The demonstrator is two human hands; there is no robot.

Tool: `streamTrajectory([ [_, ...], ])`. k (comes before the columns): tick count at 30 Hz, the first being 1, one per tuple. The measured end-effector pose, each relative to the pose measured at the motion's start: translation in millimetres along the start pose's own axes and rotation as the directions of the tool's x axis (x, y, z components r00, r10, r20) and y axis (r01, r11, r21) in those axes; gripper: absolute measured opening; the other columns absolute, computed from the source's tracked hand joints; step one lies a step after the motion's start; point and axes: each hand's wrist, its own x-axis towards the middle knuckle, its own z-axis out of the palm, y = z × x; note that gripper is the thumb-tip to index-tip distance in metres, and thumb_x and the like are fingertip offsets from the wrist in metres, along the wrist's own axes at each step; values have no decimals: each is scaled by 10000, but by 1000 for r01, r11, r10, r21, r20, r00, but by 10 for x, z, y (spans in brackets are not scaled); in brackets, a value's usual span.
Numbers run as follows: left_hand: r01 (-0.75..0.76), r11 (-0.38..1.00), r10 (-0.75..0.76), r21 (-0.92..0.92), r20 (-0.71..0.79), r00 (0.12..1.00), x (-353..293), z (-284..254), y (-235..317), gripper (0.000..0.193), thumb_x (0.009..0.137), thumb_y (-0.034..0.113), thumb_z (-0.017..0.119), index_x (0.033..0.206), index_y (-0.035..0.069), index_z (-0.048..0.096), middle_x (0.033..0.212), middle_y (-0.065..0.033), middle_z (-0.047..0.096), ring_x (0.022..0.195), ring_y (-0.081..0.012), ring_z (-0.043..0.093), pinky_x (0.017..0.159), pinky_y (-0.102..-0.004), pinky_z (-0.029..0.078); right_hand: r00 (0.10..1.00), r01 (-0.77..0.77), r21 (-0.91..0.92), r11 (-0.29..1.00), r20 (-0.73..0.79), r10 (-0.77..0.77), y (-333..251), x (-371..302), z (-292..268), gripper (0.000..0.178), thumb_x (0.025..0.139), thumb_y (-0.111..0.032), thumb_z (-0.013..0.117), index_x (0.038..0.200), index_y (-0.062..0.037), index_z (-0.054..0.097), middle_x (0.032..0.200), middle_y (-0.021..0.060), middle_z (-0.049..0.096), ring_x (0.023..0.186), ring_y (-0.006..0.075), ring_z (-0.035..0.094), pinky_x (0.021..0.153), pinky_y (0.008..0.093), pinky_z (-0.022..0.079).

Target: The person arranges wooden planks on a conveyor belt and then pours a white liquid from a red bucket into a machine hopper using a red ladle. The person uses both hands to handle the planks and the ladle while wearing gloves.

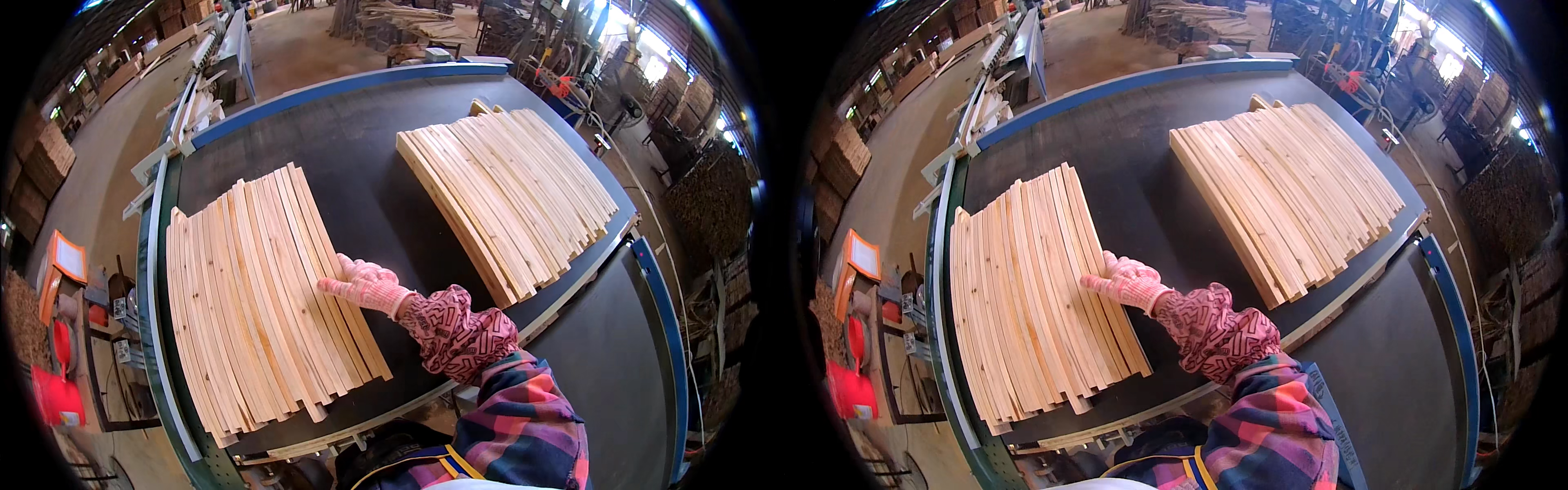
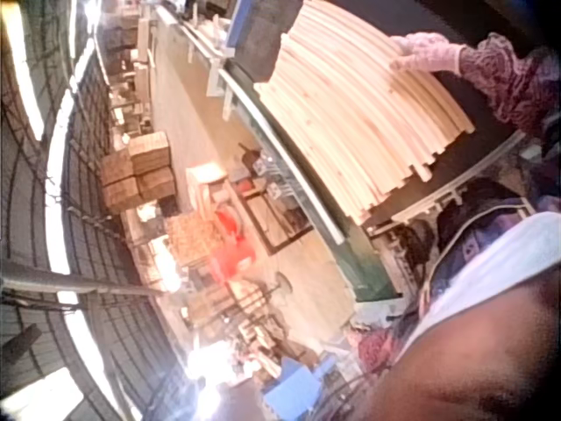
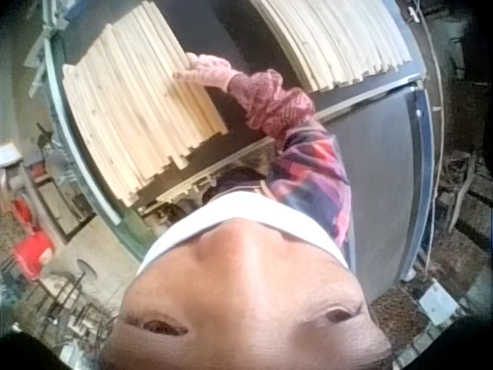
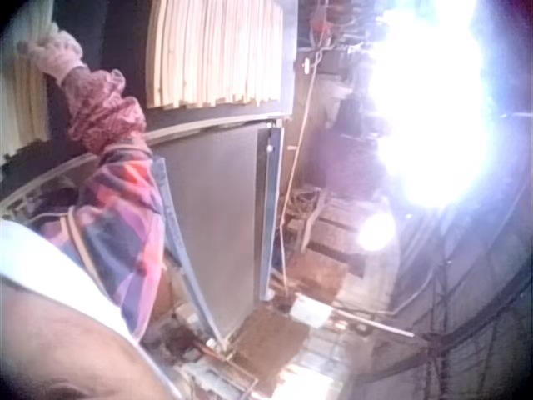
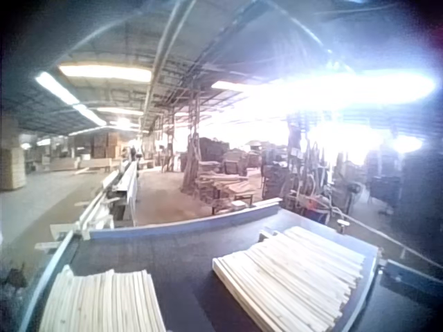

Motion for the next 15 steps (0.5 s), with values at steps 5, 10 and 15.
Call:
streamTrajectory([
  [5, -9, 1000, 9, -8, -37, 999, -73, -110, -40, 566, 969, 422, 467, 1351, 8, 519, 1325, -145, 570, 1197, -271, 544, 1042, -401, 408, 980, 191, 234, 953, -107, -170, 323, 262, 166, 883, 845, -688, 559, 1379, 10, 477, 1253, 214, 609, 1236, 290, 542, 1063, 353, 383],
  [10, -20, 999, 18, -27, -62, 998, -204, -311, -194, 549, 975, 413, 458, 1351, 18, 523, 1324, -140, 572, 1194, -269, 544, 1040, -401, 407, 963, 16, 367, 930, -255, 84, 505, 112, 9, 584, 843, -597, 614, 1152, -109, 697, 1071, 106, 710, 1047, 205, 648, 973, 301, 435],
  [15, -14, 998, 5, -68, -122, 993, -359, -550, -316, 534, 982, 404, 449, 1352, 27, 527, 1323, -135, 574, 1190, -267, 544, 1038, -400, 406, 895, 111, 402, 909, -439, 85, 524, 110, -219, 402, 860, -434, 666, 1096, -113, 716, 938, 36, 719, 913, 130, 649, 825, 290, 481],
])
